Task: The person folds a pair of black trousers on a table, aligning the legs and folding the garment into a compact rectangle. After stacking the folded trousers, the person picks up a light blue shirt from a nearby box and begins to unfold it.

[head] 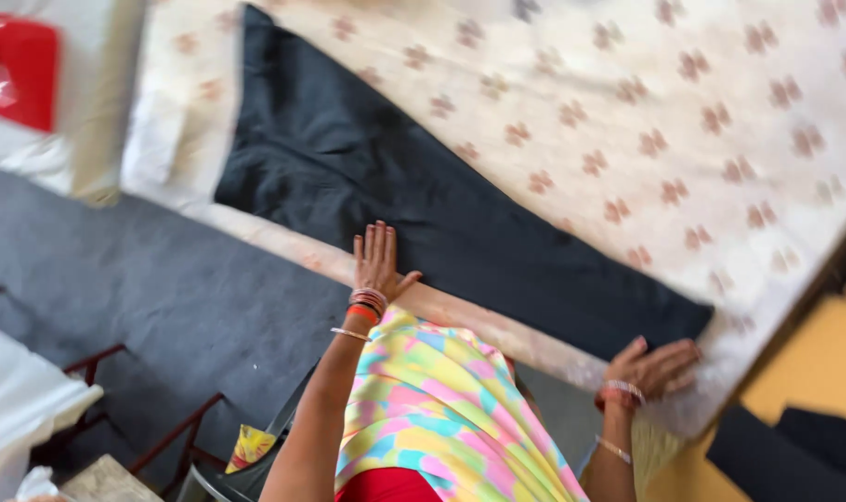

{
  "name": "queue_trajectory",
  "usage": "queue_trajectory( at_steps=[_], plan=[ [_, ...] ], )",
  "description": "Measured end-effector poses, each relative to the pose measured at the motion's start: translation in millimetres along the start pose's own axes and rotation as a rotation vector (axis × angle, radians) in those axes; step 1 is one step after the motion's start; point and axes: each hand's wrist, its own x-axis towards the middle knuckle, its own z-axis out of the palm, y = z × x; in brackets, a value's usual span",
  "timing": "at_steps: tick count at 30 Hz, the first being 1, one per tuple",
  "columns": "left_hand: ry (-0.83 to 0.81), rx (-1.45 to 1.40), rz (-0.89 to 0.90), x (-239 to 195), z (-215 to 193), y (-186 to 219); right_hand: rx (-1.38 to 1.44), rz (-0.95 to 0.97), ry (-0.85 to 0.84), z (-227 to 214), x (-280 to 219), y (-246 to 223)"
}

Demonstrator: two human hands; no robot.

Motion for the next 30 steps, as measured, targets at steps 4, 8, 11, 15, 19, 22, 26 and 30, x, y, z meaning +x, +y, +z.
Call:
queue_trajectory(
  at_steps=[4,8,11,15,19,22,26,30],
  plan=[
    [0.041,-0.047,-0.088,5,2,9,0.008,-0.04,0.048,-1,1,-1],
    [0.136,-0.24,0.164,29,-27,39,0.044,0.004,0.044,0,-3,-7],
    [0.248,-0.222,0.334,65,-23,33,-0.064,-0.013,0.132,10,-10,-14],
    [0.221,-0.115,0.407,90,-67,-37,-0.104,-0.102,0.146,37,-18,-46],
    [0.348,-0.104,-0.004,86,-70,-155,-0.045,0.054,-0.033,51,-22,-107],
    [0.387,0.073,-0.307,83,-47,-244,-0.092,0.062,-0.031,51,-24,-112],
    [0.38,-0.091,-0.47,85,-55,-287,-0.124,0.074,-0.014,50,-27,-124],
    [0.33,-0.147,-0.509,83,-48,-295,-0.118,0.062,0.005,44,-31,-124]
  ],
)
